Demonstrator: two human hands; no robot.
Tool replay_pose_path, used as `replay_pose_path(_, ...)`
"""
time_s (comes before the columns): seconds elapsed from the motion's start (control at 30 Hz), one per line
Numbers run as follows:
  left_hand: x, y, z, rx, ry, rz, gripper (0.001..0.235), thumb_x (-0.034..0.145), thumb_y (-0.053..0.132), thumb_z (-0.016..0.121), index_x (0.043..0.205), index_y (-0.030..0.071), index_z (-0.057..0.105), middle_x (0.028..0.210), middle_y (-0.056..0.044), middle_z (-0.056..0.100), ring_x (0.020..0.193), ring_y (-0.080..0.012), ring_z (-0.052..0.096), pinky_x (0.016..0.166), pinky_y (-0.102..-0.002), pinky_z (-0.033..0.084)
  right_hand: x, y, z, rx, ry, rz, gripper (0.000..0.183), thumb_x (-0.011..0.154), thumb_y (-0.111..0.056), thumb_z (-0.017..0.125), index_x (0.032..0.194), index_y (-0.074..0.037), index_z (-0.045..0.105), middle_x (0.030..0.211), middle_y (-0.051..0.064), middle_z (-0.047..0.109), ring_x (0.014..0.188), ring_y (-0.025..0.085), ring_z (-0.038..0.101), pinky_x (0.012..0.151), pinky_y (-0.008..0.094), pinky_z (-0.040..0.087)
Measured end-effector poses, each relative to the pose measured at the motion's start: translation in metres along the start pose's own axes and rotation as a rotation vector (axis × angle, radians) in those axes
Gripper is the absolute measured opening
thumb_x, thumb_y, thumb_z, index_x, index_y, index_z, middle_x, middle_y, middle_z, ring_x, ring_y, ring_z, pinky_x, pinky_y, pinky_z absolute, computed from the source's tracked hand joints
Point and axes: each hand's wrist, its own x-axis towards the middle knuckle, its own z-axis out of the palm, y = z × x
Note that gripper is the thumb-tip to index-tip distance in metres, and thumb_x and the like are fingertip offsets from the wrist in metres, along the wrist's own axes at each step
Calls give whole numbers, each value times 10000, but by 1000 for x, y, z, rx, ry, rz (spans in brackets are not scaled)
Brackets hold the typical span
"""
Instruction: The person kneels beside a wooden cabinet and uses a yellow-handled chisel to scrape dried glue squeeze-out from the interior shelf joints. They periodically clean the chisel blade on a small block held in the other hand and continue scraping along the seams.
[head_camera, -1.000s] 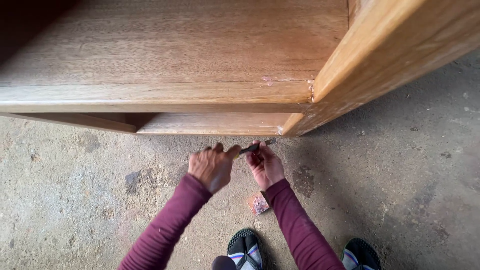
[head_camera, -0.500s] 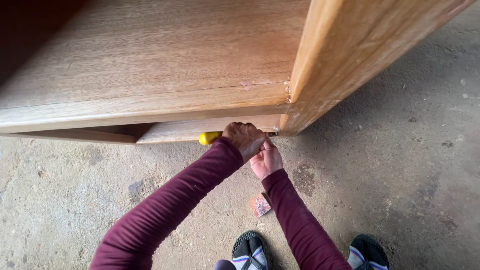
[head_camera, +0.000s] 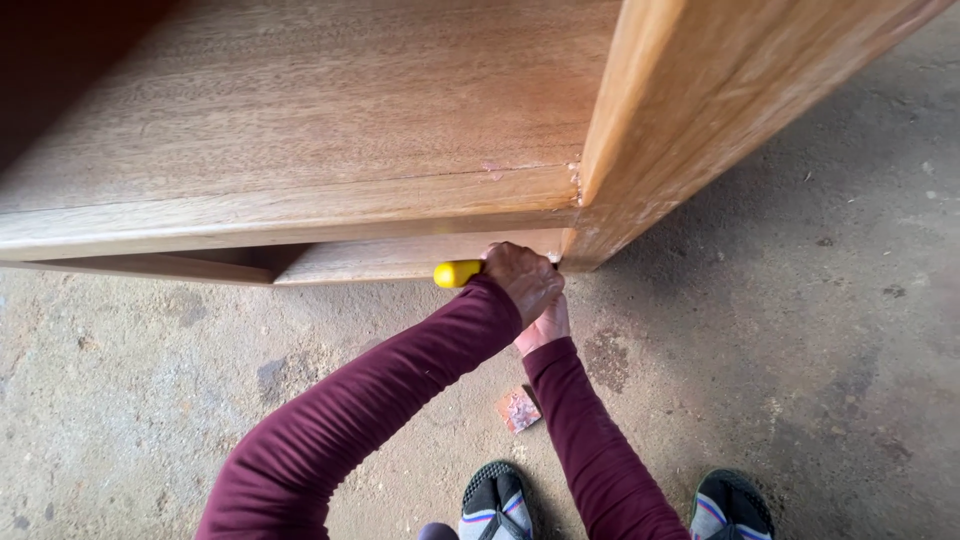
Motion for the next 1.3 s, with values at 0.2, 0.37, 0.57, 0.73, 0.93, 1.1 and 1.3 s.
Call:
replay_pose_path(0.2,55,-2,89,35,347,55,207,877,312,624,719,184,665,646,-17,641,573,-240,561,468,-381,486,-7,-14,19,-57,52,90,257,913,-242,692,1095,-63,723,1161,87,745,1080,230,701,974,373,575)
replay_pose_path(0.37,10,7,10,123,-78,1,229,1016,214,596,810,176,690,632,34,561,562,-121,493,469,-307,428,-7,-13,-10,-160,104,99,197,1011,-262,673,1061,-72,687,1113,68,732,1064,222,685,953,412,568)
replay_pose_path(0.57,15,-2,73,-10,175,-39,159,1016,224,561,893,191,657,621,31,484,545,-145,479,430,-306,419,-12,-16,1,-254,163,11,244,1046,-278,583,1136,-65,659,1164,77,710,1080,213,669,1002,401,536)
replay_pose_path(0.73,-6,-17,67,55,115,-30,153,1030,197,543,928,180,656,671,34,549,559,-149,502,450,-322,457,-3,6,-19,-379,132,77,258,1031,-283,575,1113,-50,652,1195,88,724,1114,205,677,1022,391,532)
replay_pose_path(0.93,-44,-36,85,-153,497,-88,278,840,230,659,1106,152,684,779,-116,676,587,-227,633,523,-415,553,-32,22,41,-472,427,37,249,974,-228,647,1175,-83,621,1181,47,709,1072,192,671,1015,383,562)
replay_pose_path(1.1,-45,-70,156,-521,660,-74,540,858,77,570,1368,242,639,985,-148,753,789,-293,736,649,-457,608,-62,-7,46,-1198,428,20,294,900,-129,682,1193,-143,672,991,96,758,805,189,731,666,357,626)
replay_pose_path(1.3,-40,-83,139,-644,527,-123,334,1018,237,600,1320,359,674,1123,-94,755,795,-303,733,678,-451,601,-79,-95,85,-1459,82,-771,348,914,-155,730,1233,-80,613,1109,70,647,973,152,623,833,334,576)
